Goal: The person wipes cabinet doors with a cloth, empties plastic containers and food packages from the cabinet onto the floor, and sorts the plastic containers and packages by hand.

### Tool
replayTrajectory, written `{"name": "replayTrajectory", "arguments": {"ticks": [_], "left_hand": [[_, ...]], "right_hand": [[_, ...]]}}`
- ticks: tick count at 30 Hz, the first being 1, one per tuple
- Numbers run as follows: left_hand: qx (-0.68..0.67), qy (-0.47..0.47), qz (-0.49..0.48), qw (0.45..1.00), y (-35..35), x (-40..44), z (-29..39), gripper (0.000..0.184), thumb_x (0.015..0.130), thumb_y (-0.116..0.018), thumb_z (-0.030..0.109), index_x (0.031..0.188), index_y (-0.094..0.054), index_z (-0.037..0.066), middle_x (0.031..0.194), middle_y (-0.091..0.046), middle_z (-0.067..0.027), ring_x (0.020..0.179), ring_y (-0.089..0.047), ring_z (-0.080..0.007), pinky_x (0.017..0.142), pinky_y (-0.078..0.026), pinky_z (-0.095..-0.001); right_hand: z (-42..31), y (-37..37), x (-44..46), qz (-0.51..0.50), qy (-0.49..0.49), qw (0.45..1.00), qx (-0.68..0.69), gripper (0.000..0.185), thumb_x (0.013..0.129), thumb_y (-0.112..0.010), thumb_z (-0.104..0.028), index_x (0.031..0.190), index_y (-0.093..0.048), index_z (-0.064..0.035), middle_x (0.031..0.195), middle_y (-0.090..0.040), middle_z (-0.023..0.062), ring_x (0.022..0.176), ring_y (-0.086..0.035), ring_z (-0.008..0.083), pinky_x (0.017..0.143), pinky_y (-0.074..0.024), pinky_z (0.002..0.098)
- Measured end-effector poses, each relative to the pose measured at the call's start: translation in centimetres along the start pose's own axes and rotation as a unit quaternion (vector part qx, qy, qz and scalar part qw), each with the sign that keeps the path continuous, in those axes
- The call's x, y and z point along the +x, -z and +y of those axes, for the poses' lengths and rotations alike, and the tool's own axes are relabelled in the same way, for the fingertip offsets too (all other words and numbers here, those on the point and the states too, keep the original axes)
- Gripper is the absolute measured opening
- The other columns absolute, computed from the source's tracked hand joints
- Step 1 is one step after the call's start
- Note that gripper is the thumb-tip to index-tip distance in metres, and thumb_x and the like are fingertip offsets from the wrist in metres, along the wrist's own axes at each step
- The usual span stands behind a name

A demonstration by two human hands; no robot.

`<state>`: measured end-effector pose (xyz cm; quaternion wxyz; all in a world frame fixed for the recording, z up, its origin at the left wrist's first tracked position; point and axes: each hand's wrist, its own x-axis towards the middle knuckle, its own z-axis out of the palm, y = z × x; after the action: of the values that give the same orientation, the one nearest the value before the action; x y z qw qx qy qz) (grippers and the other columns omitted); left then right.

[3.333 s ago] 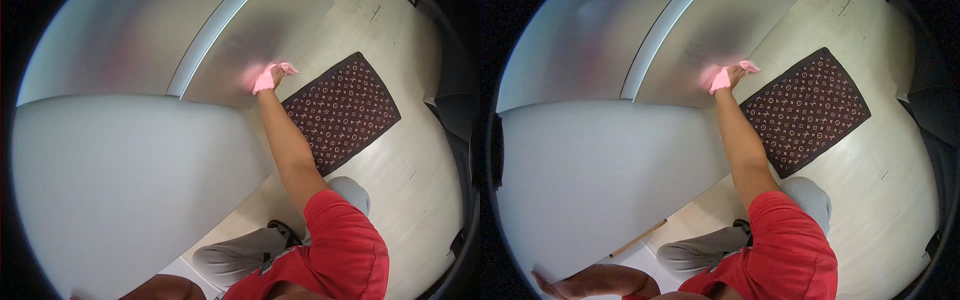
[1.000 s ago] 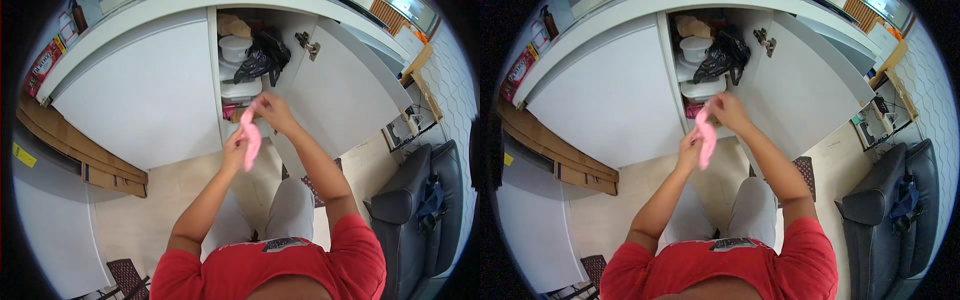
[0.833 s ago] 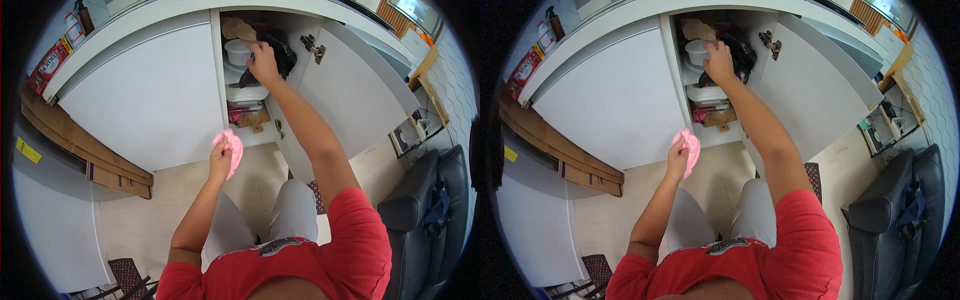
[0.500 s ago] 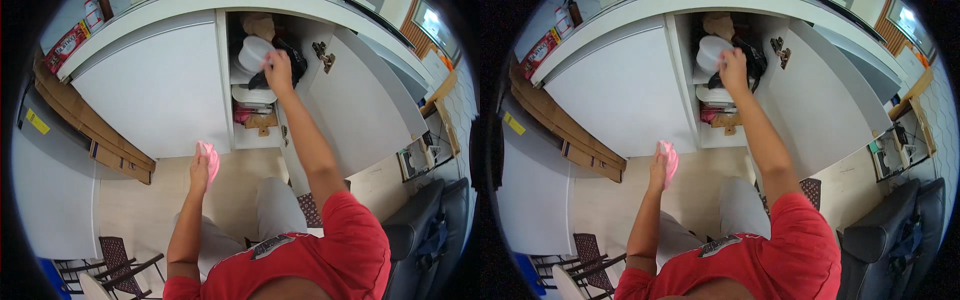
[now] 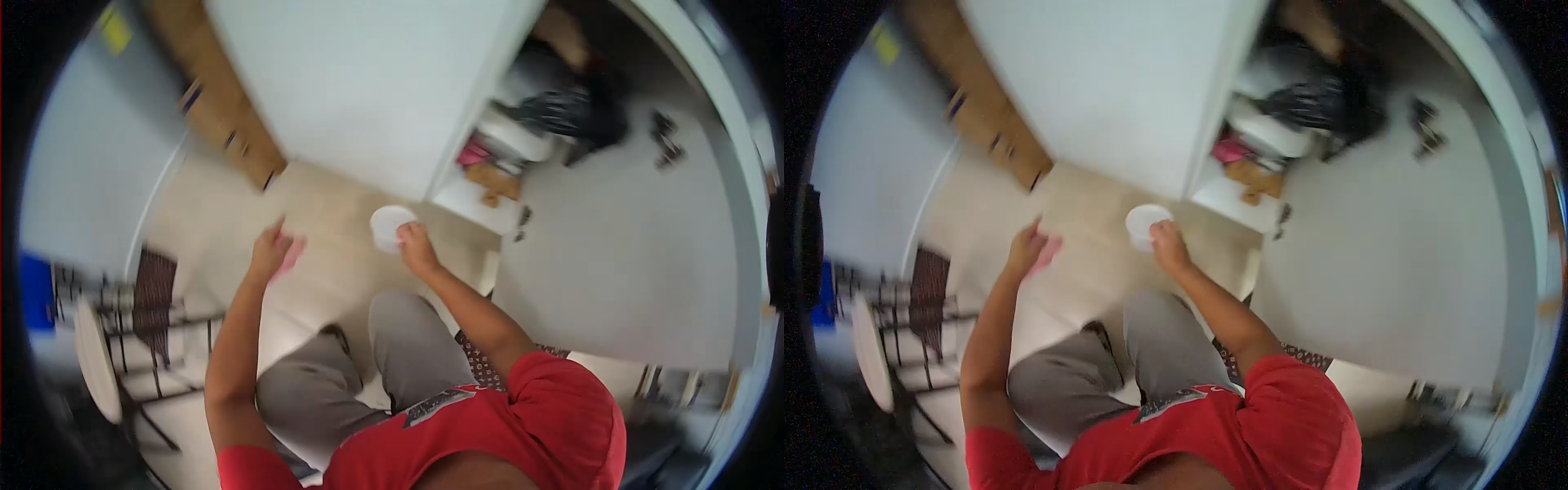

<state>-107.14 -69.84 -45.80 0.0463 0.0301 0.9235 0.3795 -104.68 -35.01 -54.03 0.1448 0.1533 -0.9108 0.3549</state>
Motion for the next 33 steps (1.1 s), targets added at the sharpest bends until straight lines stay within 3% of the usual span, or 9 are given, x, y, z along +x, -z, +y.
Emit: {"name": "replayTrajectory", "arguments": {"ticks": [4,11,19,22,25,26,28,31,33], "left_hand": [[-0.043,-0.032,0.068,0.996,-0.2,-6.6,-3.6,0.077,0.080,-0.067,0.019,0.144,-0.027,0.008,0.144,-0.029,-0.0214,0.134,-0.029,-0.0341,0.107,-0.032,-0.0389],[0.023,0.241,0.235,0.941,-4.5,-31.3,-5.6,0.044,0.085,-0.061,0.015,0.129,-0.053,0.013,0.108,-0.063,-0.0148,0.097,-0.059,-0.0334,0.085,-0.047,-0.0394],[0.260,0.555,0.524,0.591,-5.7,-48.7,-1.8,0.067,0.074,-0.073,0.026,0.135,-0.047,0.013,0.125,-0.046,-0.0228,0.115,-0.044,-0.0434,0.093,-0.040,-0.0483],[0.235,0.606,0.605,0.461,-4.8,-46.4,-5.6,0.081,0.076,-0.070,0.025,0.143,-0.029,0.006,0.127,-0.047,-0.0262,0.116,-0.045,-0.0440,0.096,-0.039,-0.0464],[-0.029,0.653,0.574,0.493,-4.7,-49.5,-9.6,0.086,0.078,-0.064,0.018,0.145,-0.015,0.000,0.130,-0.046,-0.0289,0.118,-0.047,-0.0411,0.099,-0.038,-0.0408],[0.001,0.601,0.604,0.523,-5.3,-51.1,-10.6,0.081,0.079,-0.055,0.006,0.146,-0.011,0.002,0.129,-0.047,-0.0294,0.119,-0.049,-0.0362,0.101,-0.036,-0.0347],[-0.010,0.472,0.700,0.536,-3.9,-51.7,-9.2,0.075,0.079,-0.041,-0.008,0.147,-0.012,0.003,0.138,-0.042,-0.0238,0.125,-0.045,-0.0301,0.104,-0.032,-0.0310],[-0.127,0.357,0.723,0.578,1.1,-52.0,-4.7,0.076,0.078,-0.032,-0.016,0.148,-0.013,0.006,0.141,-0.039,-0.0187,0.126,-0.042,-0.0232,0.103,-0.031,-0.0277],[-0.084,0.422,0.612,0.663,3.2,-53.9,-3.5,0.060,0.072,-0.032,-0.014,0.120,-0.063,0.006,0.115,-0.055,-0.0133,0.099,-0.053,-0.0178,0.090,-0.038,-0.0230]], "right_hand": [[1.9,-6.4,-0.6,-0.113,0.074,0.990,-0.038,0.025,0.071,-0.060,0.002,0.095,-0.055,-0.0007,0.099,-0.055,0.0189,0.099,-0.050,0.0380,0.089,-0.0413,0.0440],[-3.2,-14.2,2.6,-0.158,0.231,0.957,-0.074,0.024,0.073,-0.064,-0.005,0.094,-0.053,-0.0053,0.099,-0.051,0.0155,0.095,-0.048,0.0368,0.083,-0.0400,0.0466],[-11.4,-20.2,2.1,-0.297,0.229,0.919,-0.121,0.032,0.071,-0.073,-0.022,0.093,-0.059,-0.0034,0.111,-0.055,0.0168,0.107,-0.049,0.0354,0.087,-0.0408,0.0444],[-21.7,-25.4,-1.5,-0.621,0.155,0.766,0.050,0.048,0.079,-0.066,-0.049,0.074,-0.056,-0.0017,0.062,-0.055,0.0070,0.059,-0.050,0.0183,0.056,-0.0451,0.0329],[-34.0,-27.0,-11.5,-0.747,0.067,0.662,-0.003,0.082,0.060,-0.064,-0.078,0.082,-0.063,0.0010,0.078,-0.061,0.0136,0.068,-0.062,0.0244,0.055,-0.0534,0.0389],[-37.0,-26.0,-13.5,-0.809,0.057,0.585,-0.005,0.124,0.056,-0.065,-0.078,0.128,-0.035,0.0191,0.128,-0.046,0.0336,0.108,-0.057,0.0380,0.082,-0.0523,0.0407],[-36.1,-31.2,-22.0,-0.711,0.120,0.685,0.102,0.126,0.055,-0.070,-0.074,0.132,-0.030,0.0174,0.131,-0.043,0.0332,0.114,-0.054,0.0385,0.090,-0.0484,0.0412],[-36.2,-33.7,-22.9,-0.702,0.185,0.687,0.031,0.048,0.080,-0.061,-0.031,0.114,-0.058,0.0035,0.118,-0.057,0.0252,0.110,-0.055,0.0397,0.093,-0.0446,0.0434],[-35.4,-34.0,-20.3,-0.568,0.128,0.810,0.066,0.025,0.082,-0.051,-0.018,0.092,-0.065,-0.0005,0.101,-0.063,0.0242,0.096,-0.059,0.0411,0.086,-0.0462,0.0464]]}}
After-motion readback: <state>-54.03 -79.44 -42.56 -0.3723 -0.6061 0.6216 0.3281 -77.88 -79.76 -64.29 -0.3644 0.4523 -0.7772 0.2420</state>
